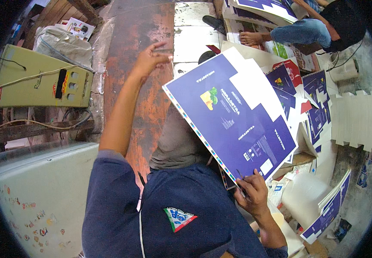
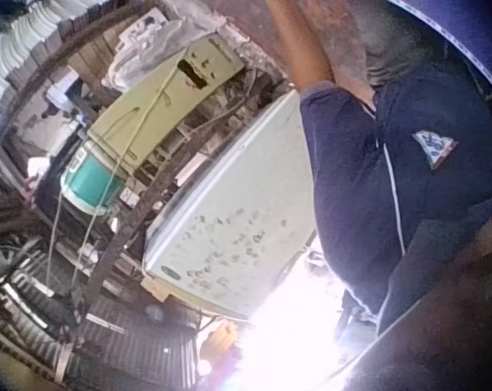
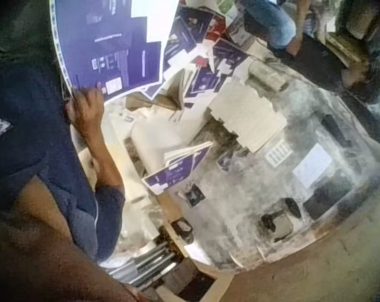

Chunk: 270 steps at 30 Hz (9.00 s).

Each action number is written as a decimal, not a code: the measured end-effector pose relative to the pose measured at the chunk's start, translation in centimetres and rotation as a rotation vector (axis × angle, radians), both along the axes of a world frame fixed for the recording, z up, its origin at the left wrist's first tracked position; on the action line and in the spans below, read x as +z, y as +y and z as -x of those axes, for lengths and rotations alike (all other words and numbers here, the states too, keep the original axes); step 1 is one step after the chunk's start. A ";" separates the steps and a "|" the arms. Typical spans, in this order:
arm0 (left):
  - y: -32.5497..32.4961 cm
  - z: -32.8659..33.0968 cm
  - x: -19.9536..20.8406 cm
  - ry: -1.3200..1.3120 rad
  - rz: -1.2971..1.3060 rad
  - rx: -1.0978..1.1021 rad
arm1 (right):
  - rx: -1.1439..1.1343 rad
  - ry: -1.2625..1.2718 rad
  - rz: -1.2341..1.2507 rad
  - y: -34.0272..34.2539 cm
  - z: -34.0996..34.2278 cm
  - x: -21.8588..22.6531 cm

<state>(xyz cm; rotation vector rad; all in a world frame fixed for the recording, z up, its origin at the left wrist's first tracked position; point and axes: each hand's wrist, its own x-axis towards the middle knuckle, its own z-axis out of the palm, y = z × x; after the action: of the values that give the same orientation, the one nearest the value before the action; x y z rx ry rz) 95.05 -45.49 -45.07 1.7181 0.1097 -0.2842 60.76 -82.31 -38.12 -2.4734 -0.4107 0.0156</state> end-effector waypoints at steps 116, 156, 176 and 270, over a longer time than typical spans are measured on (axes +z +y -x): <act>-20.4 16.9 7.6 0.299 0.540 -0.297 | -1.232 -0.045 -1.532 -15.5 -2.0 -4.3; -8.4 -6.1 8.8 0.055 0.565 0.195 | -0.490 0.045 -0.650 -2.9 -34.0 -5.7; 3.8 1.8 10.1 -0.176 0.594 0.569 | -0.453 0.316 -0.980 0.7 -36.0 -4.7; 7.4 5.3 18.2 -0.374 0.818 0.673 | -0.062 0.093 -0.242 27.2 -16.2 -28.6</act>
<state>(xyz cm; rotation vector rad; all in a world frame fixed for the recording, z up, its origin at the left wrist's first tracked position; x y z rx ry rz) 89.77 -38.05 -26.83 0.8229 0.2476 0.4463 76.98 -55.13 -66.69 -2.2361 -0.2785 0.0527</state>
